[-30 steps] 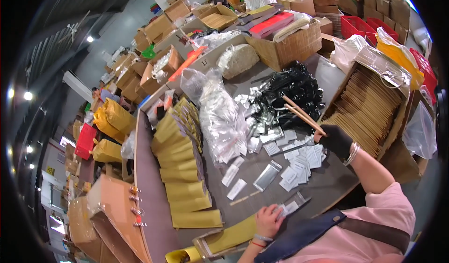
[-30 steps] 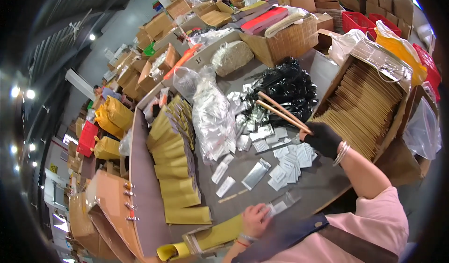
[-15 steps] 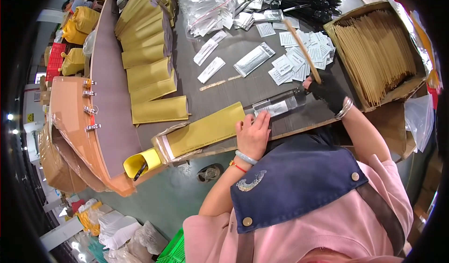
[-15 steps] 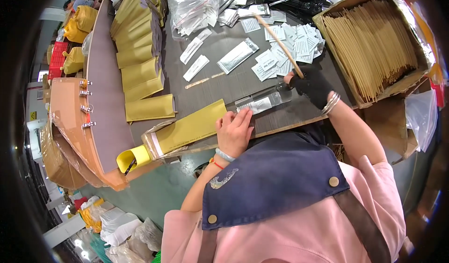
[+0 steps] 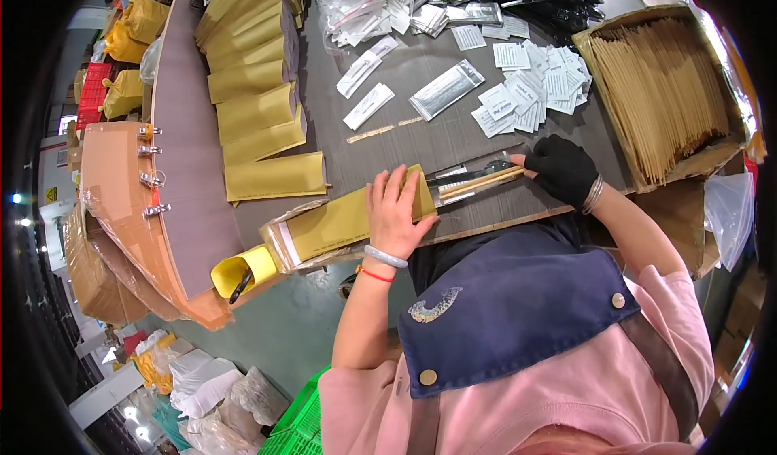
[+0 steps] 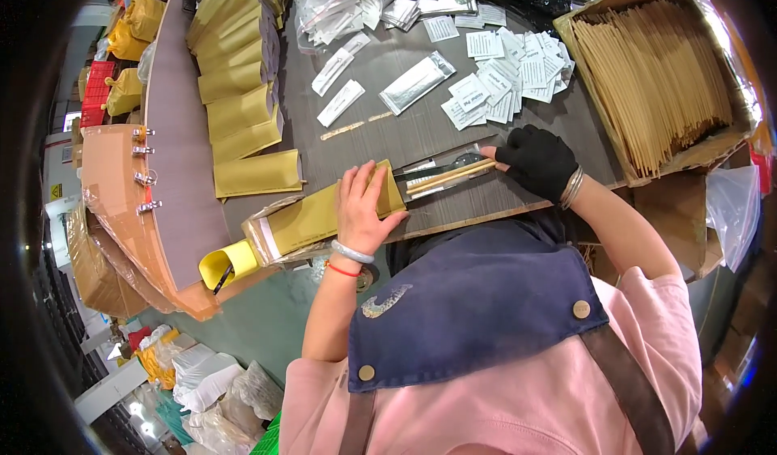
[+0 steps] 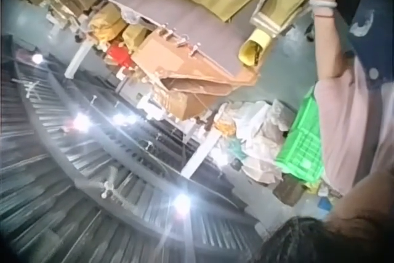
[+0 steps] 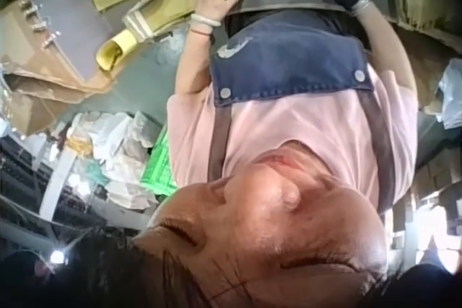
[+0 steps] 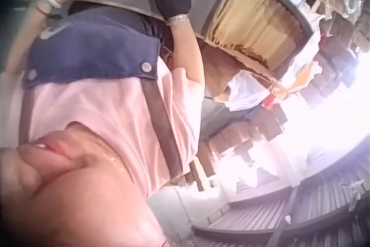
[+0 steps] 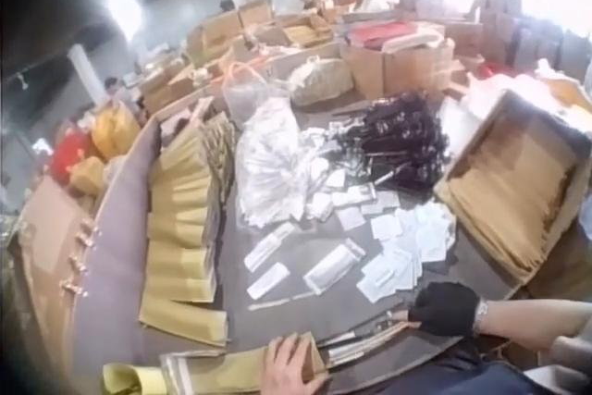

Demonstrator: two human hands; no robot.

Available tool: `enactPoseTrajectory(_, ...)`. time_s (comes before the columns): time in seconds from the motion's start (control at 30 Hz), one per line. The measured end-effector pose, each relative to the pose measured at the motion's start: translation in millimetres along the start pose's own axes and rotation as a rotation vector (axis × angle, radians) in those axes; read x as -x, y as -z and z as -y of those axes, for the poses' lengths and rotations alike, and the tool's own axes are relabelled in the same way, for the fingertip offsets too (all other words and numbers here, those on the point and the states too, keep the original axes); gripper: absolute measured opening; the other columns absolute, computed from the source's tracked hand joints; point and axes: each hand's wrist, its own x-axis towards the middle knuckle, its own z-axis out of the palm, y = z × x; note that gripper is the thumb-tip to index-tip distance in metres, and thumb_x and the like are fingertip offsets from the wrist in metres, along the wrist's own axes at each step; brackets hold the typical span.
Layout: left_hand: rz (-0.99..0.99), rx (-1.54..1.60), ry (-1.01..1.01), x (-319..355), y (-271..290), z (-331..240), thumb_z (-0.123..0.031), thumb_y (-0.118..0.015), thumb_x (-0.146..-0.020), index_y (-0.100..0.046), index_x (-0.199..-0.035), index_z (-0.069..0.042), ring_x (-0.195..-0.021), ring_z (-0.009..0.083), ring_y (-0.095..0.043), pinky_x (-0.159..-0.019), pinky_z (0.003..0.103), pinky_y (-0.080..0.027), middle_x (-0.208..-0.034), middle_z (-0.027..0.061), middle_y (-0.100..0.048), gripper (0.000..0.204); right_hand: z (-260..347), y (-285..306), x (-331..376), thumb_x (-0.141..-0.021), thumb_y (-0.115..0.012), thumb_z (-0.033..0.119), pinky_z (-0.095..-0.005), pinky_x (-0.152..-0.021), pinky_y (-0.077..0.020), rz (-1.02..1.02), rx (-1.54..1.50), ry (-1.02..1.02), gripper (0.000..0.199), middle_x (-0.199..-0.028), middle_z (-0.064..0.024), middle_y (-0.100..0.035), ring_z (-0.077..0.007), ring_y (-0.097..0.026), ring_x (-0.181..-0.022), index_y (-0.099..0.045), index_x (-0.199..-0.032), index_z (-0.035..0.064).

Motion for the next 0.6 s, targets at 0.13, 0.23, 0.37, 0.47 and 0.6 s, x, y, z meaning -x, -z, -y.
enactPoseTrajectory(0.13, -0.015, 0.021, -0.09, -5, 11, -4, -0.025, -0.084, -0.057, -0.057, -0.12, -0.004, -0.113, 0.0371, -0.045, -0.099, 0.048, -0.037, -0.121, 0.0134, -0.054, 0.071, 15, -10, -19, -0.083, -0.064, 0.018, -0.0421, -0.065, -0.0476, -0.01, -0.045, 0.07, 0.033, -0.087, -0.0098, -0.062, -0.0295, -0.059, -0.084, -0.065, -0.117, 0.0161)
enactPoseTrajectory(0.23, 0.054, 0.105, -0.113, -23, 0, -34, -0.022, -0.084, -0.052, -0.058, -0.109, -0.004, -0.103, 0.0356, -0.049, -0.093, 0.047, -0.04, -0.112, 0.0126, -0.057, 0.066, 48, -26, -37, -0.087, -0.059, 0.017, -0.0449, -0.073, -0.0476, -0.027, -0.23, 0.138, 0.032, -0.099, -0.0152, -0.063, -0.0349, -0.058, -0.091, -0.061, -0.118, 0.0094)
enactPoseTrajectory(0.37, -0.008, 0.065, -0.161, -24, -21, -46, -0.025, -0.085, -0.056, -0.054, -0.121, -0.004, -0.11, 0.0335, -0.047, -0.099, 0.046, -0.039, -0.121, 0.0127, -0.051, 0.075, 31, -54, -21, -0.08, -0.063, 0.014, -0.047, -0.078, -0.048, -0.058, -0.387, -0.018, 0.032, -0.093, -0.0193, -0.061, -0.0407, -0.058, -0.085, -0.058, -0.11, 0.0077)
enactPoseTrajectory(0.47, 0.019, 0.12, -0.152, -34, -31, -55, -0.022, -0.085, -0.055, -0.054, -0.121, -0.004, -0.11, 0.0332, -0.048, -0.096, 0.042, -0.042, -0.121, 0.0126, -0.052, 0.075, 55, -46, -27, -0.075, -0.067, 0.013, -0.0466, -0.076, -0.0485, -0.174, -0.514, 0.044, 0.027, -0.09, -0.0178, -0.062, -0.0399, -0.059, -0.086, -0.062, -0.101, 0.0079)
enactPoseTrajectory(0.6, 0.076, 0.053, -0.16, -35, -14, -49, -0.023, -0.085, -0.055, -0.055, -0.12, -0.007, -0.11, 0.0327, -0.049, -0.095, 0.043, -0.042, -0.119, 0.0109, -0.053, 0.074, 39, -28, -17, -0.071, -0.071, 0.014, -0.0446, -0.071, -0.0497, -0.331, -0.422, -0.042, 0.015, -0.085, -0.0156, -0.064, -0.0381, -0.061, -0.081, -0.064, -0.082, 0.0067)
